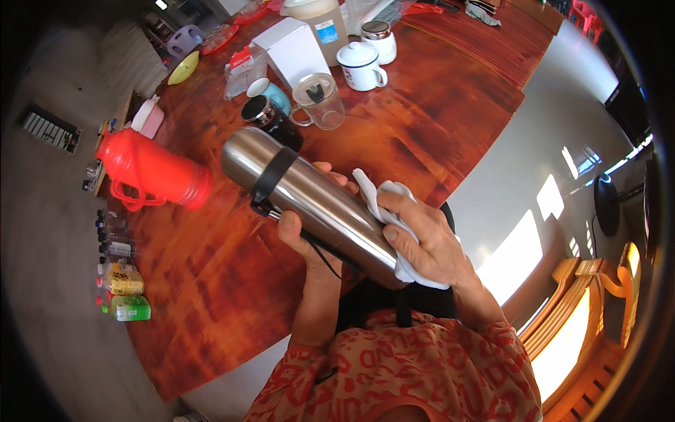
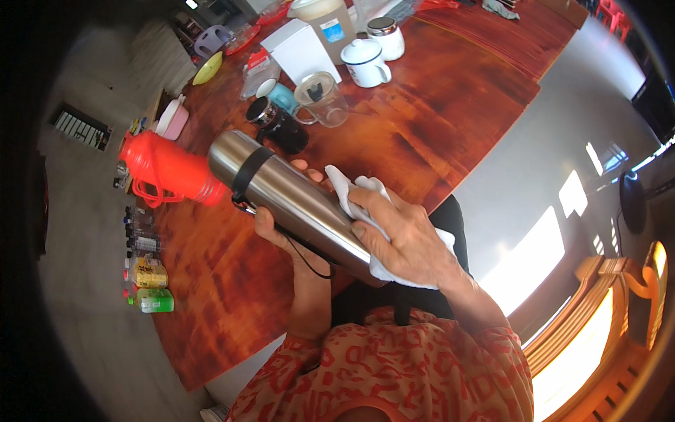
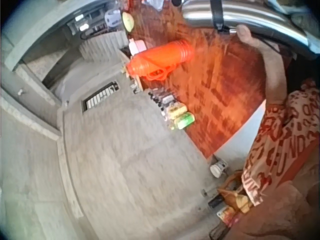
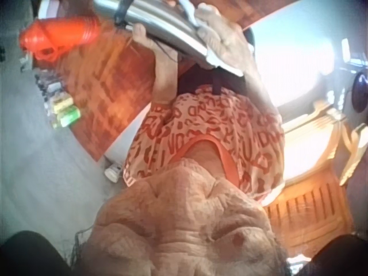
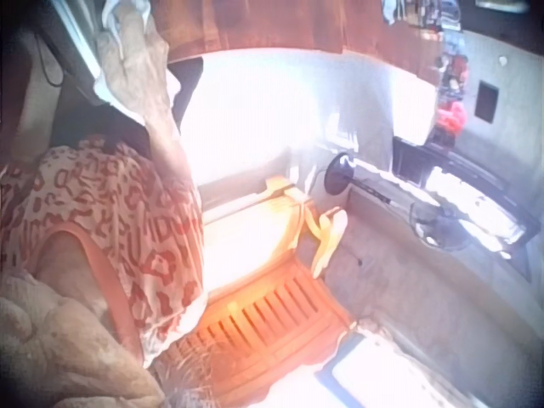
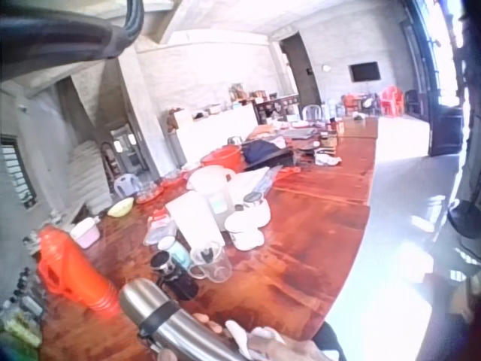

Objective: The person wipes a stainless steel thermos, a black coffee pot, and a clear plastic lid with a white cloth. They handle each item individually, rotating them to clean different sides before placing them back on the wooden table.

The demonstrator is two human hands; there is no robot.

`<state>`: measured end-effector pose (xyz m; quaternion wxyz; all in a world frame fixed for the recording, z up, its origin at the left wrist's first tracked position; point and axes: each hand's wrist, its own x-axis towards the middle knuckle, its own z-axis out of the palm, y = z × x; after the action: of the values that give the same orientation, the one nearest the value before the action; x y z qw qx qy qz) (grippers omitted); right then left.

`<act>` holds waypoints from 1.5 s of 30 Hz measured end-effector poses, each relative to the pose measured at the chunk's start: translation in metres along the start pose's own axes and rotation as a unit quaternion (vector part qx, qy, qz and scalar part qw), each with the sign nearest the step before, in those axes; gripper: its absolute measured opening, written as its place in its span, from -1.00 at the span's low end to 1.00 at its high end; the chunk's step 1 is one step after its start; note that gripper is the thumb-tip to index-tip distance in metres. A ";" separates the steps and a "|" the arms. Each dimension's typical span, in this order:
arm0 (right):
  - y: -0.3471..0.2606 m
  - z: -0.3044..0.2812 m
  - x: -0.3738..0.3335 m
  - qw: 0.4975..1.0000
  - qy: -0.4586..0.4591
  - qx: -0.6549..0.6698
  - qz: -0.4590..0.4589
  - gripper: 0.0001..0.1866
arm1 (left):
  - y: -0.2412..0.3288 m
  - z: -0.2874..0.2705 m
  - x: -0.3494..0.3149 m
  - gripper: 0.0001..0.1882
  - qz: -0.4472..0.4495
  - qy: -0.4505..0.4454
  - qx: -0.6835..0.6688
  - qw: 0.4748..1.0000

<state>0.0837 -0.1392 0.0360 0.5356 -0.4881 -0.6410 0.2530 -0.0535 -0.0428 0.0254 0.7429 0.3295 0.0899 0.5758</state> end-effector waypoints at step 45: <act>0.030 -0.002 -0.032 0.983 -0.009 -0.180 -0.041 -0.39 | 0.001 0.007 -0.006 -0.35 -0.051 0.016 0.187 0.981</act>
<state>0.0949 -0.1570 -0.0025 0.4431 -0.5471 -0.7006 0.1162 -0.0529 -0.0507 0.0296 0.6952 0.4479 0.2245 0.5154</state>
